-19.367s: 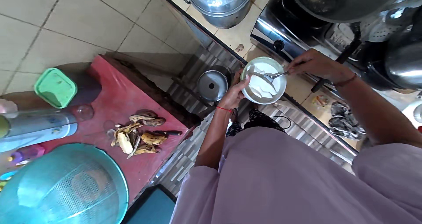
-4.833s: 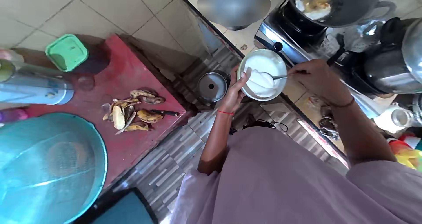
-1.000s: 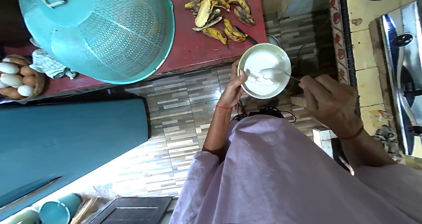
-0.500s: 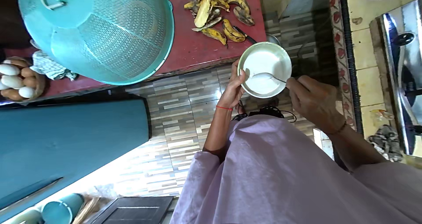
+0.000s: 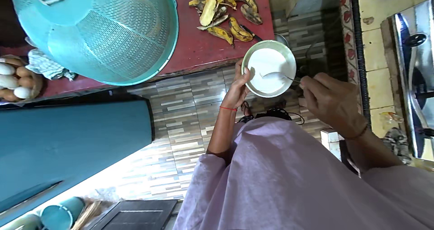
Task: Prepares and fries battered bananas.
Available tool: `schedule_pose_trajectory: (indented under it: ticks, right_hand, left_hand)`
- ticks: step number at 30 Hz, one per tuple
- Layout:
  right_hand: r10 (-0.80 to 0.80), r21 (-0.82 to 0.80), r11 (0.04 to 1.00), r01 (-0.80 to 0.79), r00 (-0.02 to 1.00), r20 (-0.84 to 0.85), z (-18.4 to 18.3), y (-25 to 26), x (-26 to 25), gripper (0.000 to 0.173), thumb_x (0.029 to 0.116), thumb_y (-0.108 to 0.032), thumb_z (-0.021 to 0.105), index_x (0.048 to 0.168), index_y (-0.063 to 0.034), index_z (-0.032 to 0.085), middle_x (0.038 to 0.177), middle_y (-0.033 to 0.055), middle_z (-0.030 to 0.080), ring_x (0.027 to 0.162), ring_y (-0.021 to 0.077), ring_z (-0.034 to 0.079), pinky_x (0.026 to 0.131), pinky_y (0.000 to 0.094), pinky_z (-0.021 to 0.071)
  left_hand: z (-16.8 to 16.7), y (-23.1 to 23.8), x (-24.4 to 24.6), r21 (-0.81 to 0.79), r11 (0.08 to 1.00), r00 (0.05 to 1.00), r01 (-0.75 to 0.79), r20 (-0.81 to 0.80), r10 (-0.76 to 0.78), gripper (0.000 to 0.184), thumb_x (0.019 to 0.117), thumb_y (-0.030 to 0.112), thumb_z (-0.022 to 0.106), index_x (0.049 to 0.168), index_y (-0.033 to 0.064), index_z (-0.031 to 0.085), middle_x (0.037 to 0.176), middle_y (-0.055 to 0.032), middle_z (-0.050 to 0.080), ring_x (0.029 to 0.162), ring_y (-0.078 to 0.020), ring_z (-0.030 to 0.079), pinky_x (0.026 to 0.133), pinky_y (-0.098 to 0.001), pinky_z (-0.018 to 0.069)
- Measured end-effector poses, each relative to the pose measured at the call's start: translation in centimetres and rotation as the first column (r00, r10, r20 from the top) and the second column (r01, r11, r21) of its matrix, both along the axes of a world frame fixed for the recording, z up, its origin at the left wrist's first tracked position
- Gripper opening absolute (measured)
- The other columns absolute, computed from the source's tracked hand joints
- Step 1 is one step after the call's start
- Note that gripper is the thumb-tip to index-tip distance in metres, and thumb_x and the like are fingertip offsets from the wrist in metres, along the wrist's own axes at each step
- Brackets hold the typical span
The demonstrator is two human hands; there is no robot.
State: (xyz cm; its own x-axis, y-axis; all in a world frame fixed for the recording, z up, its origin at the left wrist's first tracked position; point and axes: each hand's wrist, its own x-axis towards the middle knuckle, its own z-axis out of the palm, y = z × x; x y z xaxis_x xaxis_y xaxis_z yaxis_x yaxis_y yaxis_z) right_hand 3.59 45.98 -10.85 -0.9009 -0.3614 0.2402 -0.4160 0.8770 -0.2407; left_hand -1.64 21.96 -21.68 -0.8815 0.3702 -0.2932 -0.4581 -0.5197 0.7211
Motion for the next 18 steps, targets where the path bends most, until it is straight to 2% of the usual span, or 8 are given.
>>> schedule_pose_trajectory:
  ticks: [4, 7, 9, 11, 13, 14, 16, 18]
  right_hand:
    - [0.044, 0.069, 0.997, -0.045, 0.999, 0.019, -0.8, -0.3, -0.3, 0.019, 0.0982, -0.004, 0.055, 0.103, 0.0048, 0.072, 0.078, 0.0183, 0.061, 0.059, 0.0346, 0.062, 0.045, 0.0439, 0.0453]
    - [0.089, 0.002, 0.996, -0.09, 0.989, 0.118, -1.1, -0.1, -1.0, 0.019, 0.097, -0.004, 0.056, 0.101, 0.0041, 0.073, 0.082, 0.0196, 0.065, 0.061, 0.0368, 0.064, 0.046, 0.0488, 0.0476]
    - [0.122, -0.107, 0.99, -0.095, 0.952, 0.279, -1.5, 0.7, -2.0, 0.02, 0.0991, -0.007, 0.057, 0.101, 0.0021, 0.074, 0.085, 0.0192, 0.066, 0.067, 0.0378, 0.066, 0.054, 0.0544, 0.0508]
    - [0.167, -0.233, 0.97, -0.068, 0.881, 0.442, -2.4, 1.4, -3.6, 0.019, 0.0996, -0.008, 0.06, 0.102, 0.0024, 0.076, 0.087, 0.019, 0.069, 0.077, 0.0365, 0.069, 0.069, 0.0572, 0.0546]
    - [0.194, -0.328, 0.945, 0.007, 0.793, 0.578, -3.6, 1.9, -4.9, 0.016, 0.0993, -0.007, 0.063, 0.102, 0.0015, 0.076, 0.091, 0.017, 0.073, 0.083, 0.0285, 0.07, 0.079, 0.0509, 0.0568]
    - [0.19, -0.355, 0.932, 0.071, 0.739, 0.646, -4.0, 1.9, -5.4, 0.015, 0.099, -0.007, 0.064, 0.101, 0.0007, 0.076, 0.091, 0.0153, 0.073, 0.083, 0.024, 0.069, 0.08, 0.0471, 0.0565]
    - [0.171, -0.367, 0.908, 0.204, 0.619, 0.767, -4.5, 1.7, -6.2, 0.012, 0.0985, -0.005, 0.065, 0.099, -0.0006, 0.076, 0.088, 0.0106, 0.072, 0.079, 0.0156, 0.066, 0.077, 0.0389, 0.0549]
    - [0.171, -0.369, 0.881, 0.295, 0.529, 0.831, -5.1, 1.8, -6.7, 0.013, 0.0988, -0.004, 0.063, 0.096, -0.0011, 0.076, 0.082, 0.0061, 0.07, 0.07, 0.0086, 0.061, 0.069, 0.0298, 0.0528]
  left_hand:
    - [0.1, -0.3, -0.1, -0.025, 1.0, 1.0, 0.005, 0.004, -0.005, 0.079, 0.0906, 0.045, 0.068, 0.15, 0.0239, 0.02, 0.13, -0.0025, 0.058, 0.107, -0.0134, 0.067, 0.085, -0.0314, 0.0608]
    - [0.2, -0.5, -0.1, -0.069, 0.997, 0.999, 0.025, 0.04, -0.022, 0.075, 0.0929, 0.044, 0.063, 0.151, 0.0255, 0.02, 0.131, -0.0031, 0.058, 0.107, -0.0138, 0.067, 0.085, -0.0313, 0.0608]
    - [0.5, -0.5, -0.2, -0.111, 0.993, 0.995, 0.036, 0.101, -0.025, 0.064, 0.0985, 0.041, 0.055, 0.151, 0.0262, 0.022, 0.128, -0.0044, 0.06, 0.104, -0.0142, 0.068, 0.082, -0.0303, 0.0607]
    - [0.4, -0.4, -0.2, -0.146, 0.988, 0.989, 0.046, 0.147, -0.024, 0.052, 0.104, 0.038, 0.046, 0.149, 0.0248, 0.025, 0.124, -0.0055, 0.061, 0.1, -0.0143, 0.068, 0.079, -0.0295, 0.0605]
    - [0.0, -0.3, -0.1, -0.169, 0.983, 0.982, 0.07, 0.187, -0.038, 0.048, 0.1063, 0.039, 0.043, 0.149, 0.0235, 0.027, 0.123, -0.007, 0.062, 0.099, -0.0161, 0.069, 0.078, -0.0307, 0.0606]
    - [-0.3, -0.2, -0.1, -0.167, 0.983, 0.977, 0.082, 0.209, -0.046, 0.047, 0.107, 0.04, 0.042, 0.149, 0.0231, 0.028, 0.123, -0.0081, 0.063, 0.1, -0.018, 0.069, 0.077, -0.0324, 0.061]
    - [-0.8, -0.2, 0.1, -0.154, 0.983, 0.966, 0.096, 0.253, -0.055, 0.048, 0.107, 0.041, 0.042, 0.15, 0.0238, 0.027, 0.123, -0.01, 0.063, 0.1, -0.0207, 0.069, 0.076, -0.0342, 0.0612]
    - [-1.2, -0.2, 0.2, -0.155, 0.982, 0.958, 0.104, 0.28, -0.057, 0.049, 0.1064, 0.04, 0.042, 0.151, 0.0251, 0.027, 0.125, -0.0105, 0.062, 0.1, -0.021, 0.069, 0.076, -0.0344, 0.0611]
